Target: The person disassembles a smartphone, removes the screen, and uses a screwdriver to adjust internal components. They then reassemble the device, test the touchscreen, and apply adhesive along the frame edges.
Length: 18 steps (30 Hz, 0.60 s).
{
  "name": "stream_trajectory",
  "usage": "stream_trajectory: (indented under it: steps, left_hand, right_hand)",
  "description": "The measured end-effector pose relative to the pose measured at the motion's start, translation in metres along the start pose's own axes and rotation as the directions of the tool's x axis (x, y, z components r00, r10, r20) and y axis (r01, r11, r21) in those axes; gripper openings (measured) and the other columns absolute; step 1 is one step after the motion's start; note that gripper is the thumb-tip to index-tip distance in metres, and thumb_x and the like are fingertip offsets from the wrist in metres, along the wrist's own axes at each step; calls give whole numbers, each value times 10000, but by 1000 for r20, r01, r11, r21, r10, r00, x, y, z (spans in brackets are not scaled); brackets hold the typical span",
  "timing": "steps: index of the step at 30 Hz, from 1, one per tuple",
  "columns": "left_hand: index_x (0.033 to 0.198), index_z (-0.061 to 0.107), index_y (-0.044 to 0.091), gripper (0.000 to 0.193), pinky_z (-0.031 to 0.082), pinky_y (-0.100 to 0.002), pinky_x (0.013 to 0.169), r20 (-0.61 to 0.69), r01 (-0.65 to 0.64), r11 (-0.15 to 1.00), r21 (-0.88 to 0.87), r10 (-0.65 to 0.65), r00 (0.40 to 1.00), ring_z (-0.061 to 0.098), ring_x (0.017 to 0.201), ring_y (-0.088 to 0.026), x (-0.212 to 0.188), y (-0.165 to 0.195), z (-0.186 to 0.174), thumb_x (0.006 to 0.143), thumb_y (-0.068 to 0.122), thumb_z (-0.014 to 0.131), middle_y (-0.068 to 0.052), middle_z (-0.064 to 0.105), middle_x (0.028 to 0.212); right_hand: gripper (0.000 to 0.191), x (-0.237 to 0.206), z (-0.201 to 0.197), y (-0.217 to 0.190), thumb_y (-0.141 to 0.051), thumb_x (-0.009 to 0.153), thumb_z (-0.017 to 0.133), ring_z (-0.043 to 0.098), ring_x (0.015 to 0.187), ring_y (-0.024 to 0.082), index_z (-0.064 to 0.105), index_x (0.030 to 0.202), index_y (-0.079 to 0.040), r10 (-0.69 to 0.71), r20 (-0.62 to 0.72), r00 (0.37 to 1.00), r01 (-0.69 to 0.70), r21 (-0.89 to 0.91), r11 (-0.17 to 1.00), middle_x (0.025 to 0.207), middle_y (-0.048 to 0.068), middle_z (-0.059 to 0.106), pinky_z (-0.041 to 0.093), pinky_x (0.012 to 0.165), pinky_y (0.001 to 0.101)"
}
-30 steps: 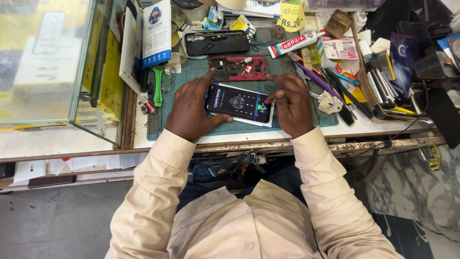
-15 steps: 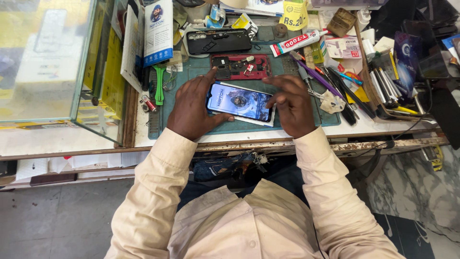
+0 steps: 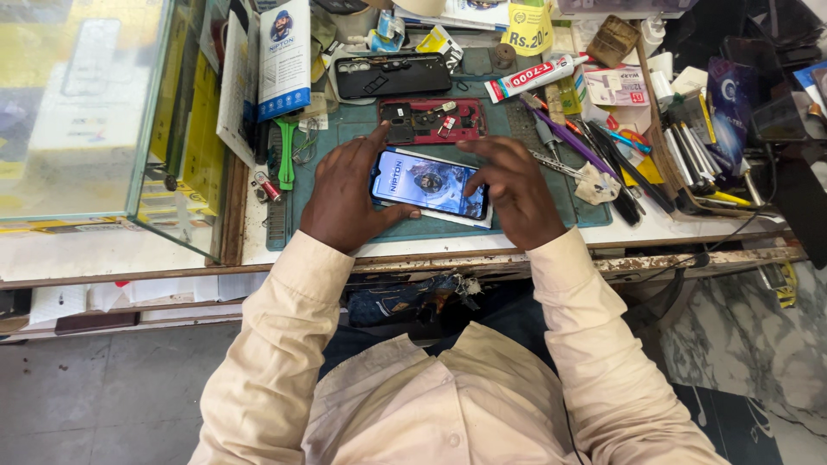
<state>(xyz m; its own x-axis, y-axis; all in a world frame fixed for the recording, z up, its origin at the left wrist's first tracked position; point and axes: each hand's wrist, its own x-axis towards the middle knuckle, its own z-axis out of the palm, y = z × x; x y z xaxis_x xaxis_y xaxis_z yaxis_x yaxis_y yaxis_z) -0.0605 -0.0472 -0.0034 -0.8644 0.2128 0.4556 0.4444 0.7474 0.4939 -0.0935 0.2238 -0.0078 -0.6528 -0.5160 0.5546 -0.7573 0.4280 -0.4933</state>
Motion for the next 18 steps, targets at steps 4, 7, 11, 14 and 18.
stream_trajectory:
  steps: [4,7,11,14,18]
  left_hand:
    - [1542,395,58,1195,401,-513,1062,-10,-22,1000,-5,22,1000,567,1240,-409,-1,-1,0,575,431,991,-200,630,1306]
    - [1538,399,59,1195,401,-512,1056,-7,-11,1000,-2,11,1000,565,1235,-412,-1,-1,0,571,433,992,-196,633,1300]
    - [1534,396,55,1205,397,-518,1058,-1,-1,1000,-6,1,1000,569,1230,-407,-1,-1,-1,564,448,992,-182,641,1282]
    - [1538,399,57,1201,400,-516,1061,-5,-9,1000,-3,9,1000,568,1233,-409,-1,-1,-1,569,448,991,-187,636,1292]
    - [1534,399,55,1208,400,-518,1053,-3,1,1000,8,-1,1000,566,1228,-413,-1,0,-1,559,454,990,-190,633,1292]
  right_hand:
    - [812,4,2,-3,-721,1069,156,311,1551,447,725,1201,-157,-91,189,978,90,17,996,1614,162,461,258,1243,561]
    - [873,4,1,-6,-746,1033,116,222,1560,465,695,1388,-199,-84,234,969,86,1,996,1656,162,391,174,1249,596]
    - [915,5,0,-7,-787,1018,107,277,1583,421,649,1423,-172,-51,166,985,44,47,998,1653,146,424,201,1281,565]
    - [906,3,-1,-6,-792,1018,134,310,1579,409,676,1360,-151,-41,136,990,31,77,997,1627,145,469,227,1286,553]
    - [896,2,-2,-5,-792,1017,156,328,1577,410,728,1243,-141,-60,110,992,47,114,992,1595,154,508,235,1290,547]
